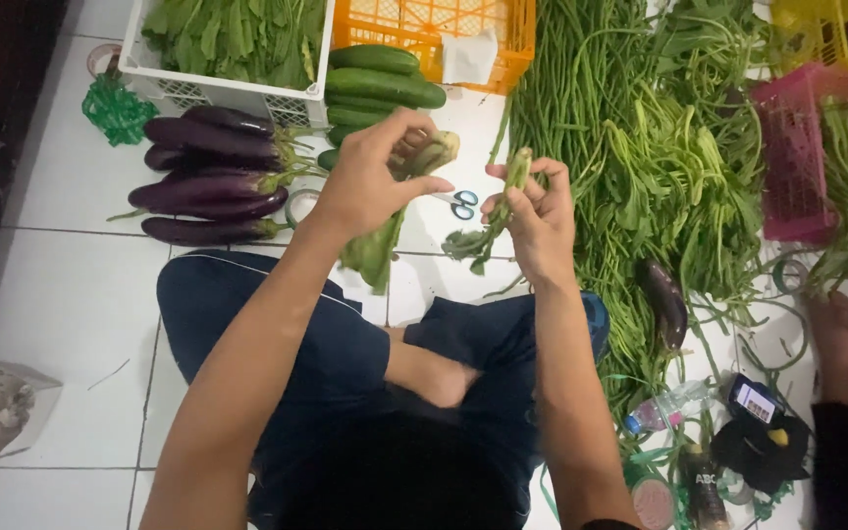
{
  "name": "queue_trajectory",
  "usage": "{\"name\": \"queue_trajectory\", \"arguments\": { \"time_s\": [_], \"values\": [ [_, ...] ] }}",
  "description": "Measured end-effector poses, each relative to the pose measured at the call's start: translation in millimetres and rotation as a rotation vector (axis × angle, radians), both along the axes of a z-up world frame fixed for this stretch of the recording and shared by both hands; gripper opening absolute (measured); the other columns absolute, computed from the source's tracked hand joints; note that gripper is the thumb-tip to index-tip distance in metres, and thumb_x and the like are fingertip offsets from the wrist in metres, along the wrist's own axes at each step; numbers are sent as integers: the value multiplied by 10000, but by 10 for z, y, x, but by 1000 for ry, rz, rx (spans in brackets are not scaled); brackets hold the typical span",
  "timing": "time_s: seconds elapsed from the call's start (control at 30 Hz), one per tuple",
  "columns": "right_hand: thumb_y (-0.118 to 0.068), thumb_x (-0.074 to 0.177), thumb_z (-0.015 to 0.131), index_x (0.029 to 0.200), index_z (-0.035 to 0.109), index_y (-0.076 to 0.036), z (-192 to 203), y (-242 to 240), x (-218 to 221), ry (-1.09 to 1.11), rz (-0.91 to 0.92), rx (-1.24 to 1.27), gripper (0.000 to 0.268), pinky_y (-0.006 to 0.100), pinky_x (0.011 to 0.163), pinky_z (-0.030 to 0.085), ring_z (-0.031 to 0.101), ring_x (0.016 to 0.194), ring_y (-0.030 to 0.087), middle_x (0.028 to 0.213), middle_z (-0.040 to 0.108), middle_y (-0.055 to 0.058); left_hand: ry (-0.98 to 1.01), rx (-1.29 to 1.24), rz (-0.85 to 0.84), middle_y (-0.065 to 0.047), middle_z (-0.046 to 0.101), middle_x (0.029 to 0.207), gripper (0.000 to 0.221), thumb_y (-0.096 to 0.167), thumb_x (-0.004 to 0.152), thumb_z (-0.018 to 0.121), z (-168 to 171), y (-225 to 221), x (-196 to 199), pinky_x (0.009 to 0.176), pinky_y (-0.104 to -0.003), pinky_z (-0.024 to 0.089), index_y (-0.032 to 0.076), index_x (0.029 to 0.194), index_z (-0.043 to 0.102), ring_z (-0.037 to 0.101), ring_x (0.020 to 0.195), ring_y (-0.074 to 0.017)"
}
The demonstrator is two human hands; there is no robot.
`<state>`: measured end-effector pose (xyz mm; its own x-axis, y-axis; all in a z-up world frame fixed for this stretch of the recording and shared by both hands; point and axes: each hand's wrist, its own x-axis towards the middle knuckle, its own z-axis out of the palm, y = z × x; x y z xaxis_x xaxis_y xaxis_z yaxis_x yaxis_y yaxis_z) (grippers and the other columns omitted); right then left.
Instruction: Bundling small portions of leafy greens using green adhesive tape and scissors on a tiled floor.
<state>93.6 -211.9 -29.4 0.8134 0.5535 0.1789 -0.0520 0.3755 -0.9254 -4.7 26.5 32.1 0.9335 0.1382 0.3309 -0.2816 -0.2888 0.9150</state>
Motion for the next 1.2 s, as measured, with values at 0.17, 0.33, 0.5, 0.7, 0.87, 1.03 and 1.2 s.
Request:
{"name": "queue_trajectory", "arguments": {
  "time_s": [0.17,0.33,0.5,0.7,0.87,1.03,1.2],
  "values": [
    [21,990,648,1223,349,-90,-17,51,-90,-140,-45,-71,396,345,615,601,700,711,245,1077,665,239,69,295,143,-127,759,988,550,351,819,909,-43,25,-9,765,-421,627,125,1252,656,750,888,-289],
    [17,935,737,1004,427,-106,9,183,-258,-277,-91,-207,341,326,633,598,705,722,208,981,693,170,129,50,70,-83,789,965,280,317,974,762,-169,-65,-42,700,-351,654,102,1151,725,772,894,-241],
    [-10,945,753,1076,533,-69,117,317,-447,-401,-107,-320,263,341,685,563,650,728,175,845,649,86,91,-96,6,-210,747,1107,422,183,1005,723,-115,-99,-139,784,-428,664,136,1402,588,739,1034,-319],
    [38,913,768,1180,502,-63,157,185,-458,-365,-161,-272,391,373,770,599,683,842,201,1034,683,153,95,-208,19,-232,713,1161,410,119,984,747,-246,-62,-248,837,-440,645,102,1356,575,724,1079,-329],
    [17,900,815,1190,532,-65,165,-491,-156,-557,-555,-297,413,382,866,576,685,984,221,1119,638,113,91,-249,140,-204,705,1151,435,88,928,793,-863,100,-608,845,-463,631,44,1302,575,709,1088,-342],
    [233,987,600,1205,419,-148,333,-1577,242,-444,-888,-205,475,325,787,634,602,953,232,1401,534,174,276,-114,456,-166,702,1222,358,-32,932,651,-1168,240,-1363,881,-309,558,-11,1212,429,702,1014,-235],
    [240,1003,631,1297,533,-28,612,-2324,604,-590,-977,-604,409,313,806,593,637,933,225,1211,601,145,246,145,583,-287,632,1289,367,-116,992,586,-1415,307,-1755,916,-428,545,-64,1296,387,656,1137,-375]
  ]
}}
